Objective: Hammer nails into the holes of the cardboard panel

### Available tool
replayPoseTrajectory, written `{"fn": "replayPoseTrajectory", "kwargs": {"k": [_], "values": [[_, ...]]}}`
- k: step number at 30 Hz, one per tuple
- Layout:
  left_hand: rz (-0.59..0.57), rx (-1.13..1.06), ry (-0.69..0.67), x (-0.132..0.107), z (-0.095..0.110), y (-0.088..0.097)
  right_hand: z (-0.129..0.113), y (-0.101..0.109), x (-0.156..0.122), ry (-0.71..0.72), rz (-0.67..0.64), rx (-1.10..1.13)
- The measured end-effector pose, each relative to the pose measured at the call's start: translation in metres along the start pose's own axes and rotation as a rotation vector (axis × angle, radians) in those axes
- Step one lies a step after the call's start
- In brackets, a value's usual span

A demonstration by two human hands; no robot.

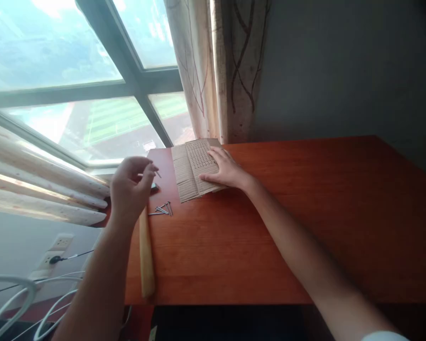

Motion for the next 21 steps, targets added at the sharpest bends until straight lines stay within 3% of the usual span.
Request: {"fn": "replayPoseTrajectory", "kwargs": {"k": [4, 7, 13, 21], "values": [[-0.204, 0.316, 0.038, -0.028, -0.046, -0.004, 0.001, -0.001, 0.001, 0.007, 0.003, -0.003], [-0.261, 0.482, 0.024, -0.041, -0.064, -0.006, 0.001, -0.001, 0.0, 0.019, 0.006, -0.003], [-0.359, 0.552, 0.014, -0.051, -0.066, -0.017, 0.001, -0.001, 0.0, 0.028, 0.006, -0.017], [-0.344, 0.661, -0.003, -0.046, -0.066, -0.014, 0.002, -0.002, 0.001, 0.019, 0.0, -0.003]]}}
Point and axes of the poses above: each hand's wrist, its own x-axis towards the middle knuckle, its own y-axis out of the back of the hand, z = x × y, the point moved 5 cm from there along x, towards the middle knuckle, and after that the axes turned 14 degrees about x, right-handed, at the moved point
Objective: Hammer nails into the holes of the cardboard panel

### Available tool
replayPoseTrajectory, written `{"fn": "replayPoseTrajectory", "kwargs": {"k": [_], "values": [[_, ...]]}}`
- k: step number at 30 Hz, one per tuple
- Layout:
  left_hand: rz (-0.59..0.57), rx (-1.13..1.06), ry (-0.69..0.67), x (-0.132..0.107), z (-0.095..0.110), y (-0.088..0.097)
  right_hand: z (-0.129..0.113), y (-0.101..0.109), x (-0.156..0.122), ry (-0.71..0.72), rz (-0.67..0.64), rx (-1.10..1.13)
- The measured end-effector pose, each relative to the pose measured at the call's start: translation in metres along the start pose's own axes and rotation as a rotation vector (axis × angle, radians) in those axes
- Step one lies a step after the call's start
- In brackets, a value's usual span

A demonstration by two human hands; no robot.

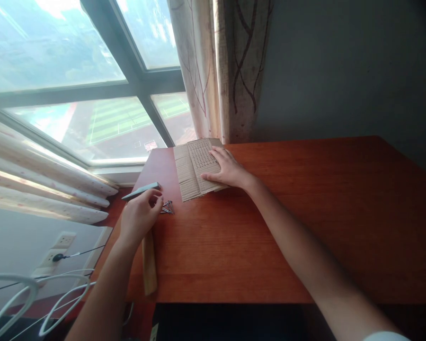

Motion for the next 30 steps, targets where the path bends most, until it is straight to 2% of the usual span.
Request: {"fn": "replayPoseTrajectory", "kwargs": {"k": [4, 8, 13, 17, 19, 22, 26, 28, 30], "values": [[0.061, -0.032, 0.011, 0.004, -0.002, 0.007, 0.0, 0.0, 0.0, -0.004, 0.001, -0.007], [0.111, -0.165, -0.024, 0.009, 0.014, 0.019, -0.001, 0.001, -0.001, -0.01, 0.001, -0.002], [0.177, -0.354, -0.159, 0.019, 0.056, 0.037, -0.002, 0.001, -0.001, -0.013, 0.0, -0.002], [0.188, -0.427, -0.284, 0.04, 0.095, 0.044, 0.0, 0.0, 0.0, -0.011, -0.004, -0.003], [0.168, -0.432, -0.367, 0.056, 0.115, 0.043, 0.002, -0.002, 0.001, -0.007, 0.0, 0.0], [0.075, -0.372, -0.488, 0.08, 0.142, 0.033, 0.003, -0.003, 0.004, -0.001, 0.022, 0.018], [0.018, -0.284, -0.61, 0.093, 0.165, 0.021, 0.005, -0.004, 0.006, 0.007, 0.056, 0.038], [0.088, -0.289, -0.637, 0.092, 0.168, 0.022, 0.005, -0.004, 0.006, 0.014, 0.053, 0.038], [0.238, -0.376, -0.584, 0.09, 0.163, 0.033, 0.005, -0.004, 0.005, 0.008, 0.037, 0.042]]}}
Point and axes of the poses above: each hand's wrist, its own x-axis towards the middle knuckle, its own y-axis out of the back of the hand, z = x × y, the point moved 5 cm from there along x, towards the middle knuckle, and after that the axes turned 14 degrees about x, right-handed, at the moved point
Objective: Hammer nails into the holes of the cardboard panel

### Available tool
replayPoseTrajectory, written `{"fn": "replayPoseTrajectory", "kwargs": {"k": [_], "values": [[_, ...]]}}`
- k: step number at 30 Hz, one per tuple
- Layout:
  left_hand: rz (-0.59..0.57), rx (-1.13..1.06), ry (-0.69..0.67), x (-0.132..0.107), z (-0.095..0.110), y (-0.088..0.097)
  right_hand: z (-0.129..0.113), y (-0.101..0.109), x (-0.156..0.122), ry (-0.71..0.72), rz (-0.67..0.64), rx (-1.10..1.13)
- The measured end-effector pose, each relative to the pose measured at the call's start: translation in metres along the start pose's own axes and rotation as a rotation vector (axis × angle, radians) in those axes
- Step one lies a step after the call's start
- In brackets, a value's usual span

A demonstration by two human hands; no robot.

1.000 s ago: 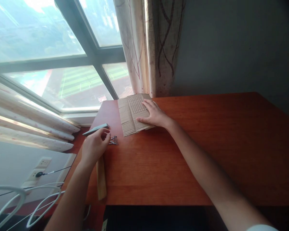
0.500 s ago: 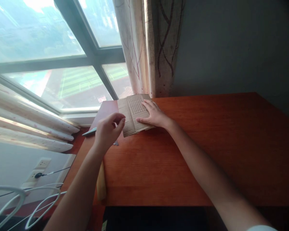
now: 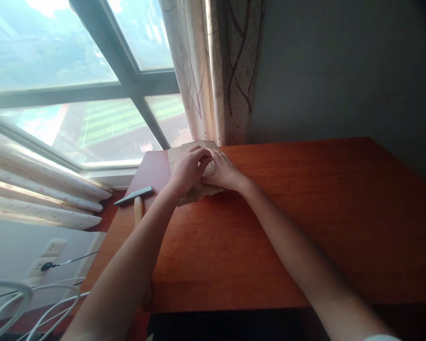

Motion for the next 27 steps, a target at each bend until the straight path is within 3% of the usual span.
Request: {"fn": "replayPoseTrajectory", "kwargs": {"k": [4, 7, 10, 12, 15, 19, 23, 27], "values": [[0.4, -0.225, 0.236, -0.006, -0.009, 0.045, -0.002, 0.003, -0.004, -0.044, -0.019, 0.012], [0.46, -0.346, 0.293, -0.014, -0.013, 0.074, -0.003, 0.004, -0.005, -0.053, -0.023, 0.016], [0.413, -0.271, 0.342, -0.036, -0.022, 0.09, -0.002, 0.004, -0.004, -0.031, -0.024, 0.017], [0.323, -0.186, 0.402, -0.059, -0.036, 0.089, -0.001, 0.003, -0.004, -0.015, -0.019, 0.016], [0.08, -0.015, 0.496, -0.099, -0.06, 0.074, 0.0, 0.003, -0.003, -0.007, -0.013, 0.012], [-0.12, 0.225, 0.532, -0.142, -0.079, 0.055, 0.0, 0.003, -0.003, -0.013, -0.025, 0.007], [-0.243, 0.381, 0.496, -0.16, -0.075, 0.044, -0.001, 0.003, -0.003, -0.011, -0.025, -0.006], [-0.284, 0.428, 0.529, -0.162, -0.075, 0.043, -0.002, 0.003, -0.004, -0.012, -0.024, -0.016]]}}
Point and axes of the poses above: each hand's wrist, its own x-axis towards the middle knuckle, its own y-axis out of the back of the hand, z = x × y, the point moved 5 cm from there along x, towards the middle knuckle, and after that the axes turned 14 degrees about x, right-handed, at the moved point
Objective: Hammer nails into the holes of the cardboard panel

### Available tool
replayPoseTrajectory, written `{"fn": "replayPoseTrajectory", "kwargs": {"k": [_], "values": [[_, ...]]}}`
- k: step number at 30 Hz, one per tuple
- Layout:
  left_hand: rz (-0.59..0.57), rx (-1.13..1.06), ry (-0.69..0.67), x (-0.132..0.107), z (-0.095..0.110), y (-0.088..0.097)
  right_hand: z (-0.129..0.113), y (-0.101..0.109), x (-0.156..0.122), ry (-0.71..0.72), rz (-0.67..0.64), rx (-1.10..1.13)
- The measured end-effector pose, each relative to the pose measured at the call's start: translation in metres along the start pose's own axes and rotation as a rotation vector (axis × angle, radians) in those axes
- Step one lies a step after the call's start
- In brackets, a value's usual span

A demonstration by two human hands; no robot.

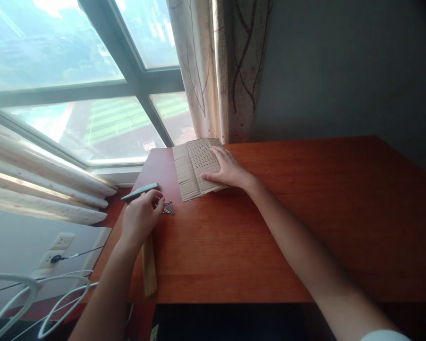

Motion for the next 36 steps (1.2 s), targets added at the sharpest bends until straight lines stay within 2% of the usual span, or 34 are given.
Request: {"fn": "replayPoseTrajectory", "kwargs": {"k": [6, 11, 18, 23, 30, 36], "values": [[-0.054, 0.084, 0.063, 0.0, -0.005, -0.003, -0.001, 0.0, 0.0, -0.01, -0.01, 0.006], [-0.029, 0.093, 0.134, -0.005, -0.016, -0.002, 0.001, 0.0, 0.001, 0.004, -0.005, 0.013], [0.034, 0.007, 0.118, -0.011, -0.017, 0.004, 0.002, 0.0, -0.001, 0.001, -0.007, 0.003], [0.037, -0.097, 0.051, -0.016, -0.005, 0.007, -0.003, 0.001, -0.003, -0.001, -0.015, -0.019], [-0.024, -0.212, -0.178, -0.023, 0.031, 0.005, -0.008, 0.003, -0.004, 0.023, -0.047, -0.077], [-0.012, -0.26, -0.248, -0.025, 0.048, -0.002, -0.017, -0.005, 0.017, 0.002, -0.16, -0.183]]}}
Point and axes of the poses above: each hand's wrist, its own x-axis towards the middle knuckle, its own y-axis out of the back of the hand, z = x × y, the point moved 5 cm from there along x, towards the middle knuckle, and after that the axes turned 14 degrees about x, right-handed, at the moved point
